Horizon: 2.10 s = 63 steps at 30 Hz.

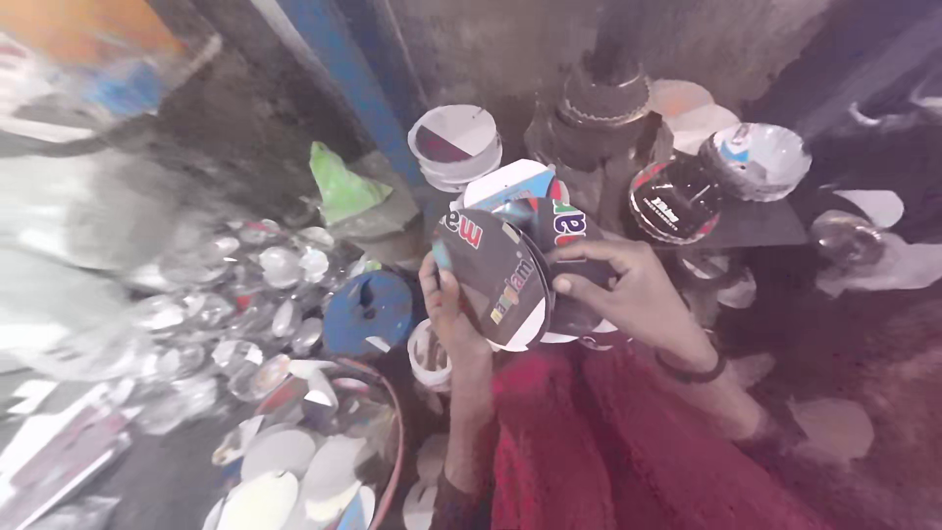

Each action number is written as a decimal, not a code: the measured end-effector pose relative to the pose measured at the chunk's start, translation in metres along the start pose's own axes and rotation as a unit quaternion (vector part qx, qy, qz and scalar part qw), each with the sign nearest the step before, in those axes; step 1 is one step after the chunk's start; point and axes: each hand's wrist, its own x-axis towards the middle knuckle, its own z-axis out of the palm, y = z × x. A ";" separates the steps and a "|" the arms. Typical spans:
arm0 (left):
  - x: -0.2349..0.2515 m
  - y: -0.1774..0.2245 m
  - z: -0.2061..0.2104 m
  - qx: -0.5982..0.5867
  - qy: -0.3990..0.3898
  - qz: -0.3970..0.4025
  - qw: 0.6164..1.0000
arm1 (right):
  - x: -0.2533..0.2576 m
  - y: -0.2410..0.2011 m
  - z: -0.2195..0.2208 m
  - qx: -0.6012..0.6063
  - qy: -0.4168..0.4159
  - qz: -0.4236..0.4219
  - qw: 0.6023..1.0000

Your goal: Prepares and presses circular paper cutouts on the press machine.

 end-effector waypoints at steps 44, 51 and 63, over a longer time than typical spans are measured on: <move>-0.103 0.011 -0.036 0.293 -0.316 -0.130 0.893 | -0.077 0.154 -0.004 -0.421 0.034 0.197 0.885; -0.117 0.016 -0.043 0.324 -0.275 -0.035 0.904 | -0.098 0.106 -0.032 -0.235 0.232 0.052 0.942; -0.111 0.027 -0.033 0.251 -0.276 -0.092 0.923 | -0.094 0.037 -0.019 0.000 -0.047 0.080 0.996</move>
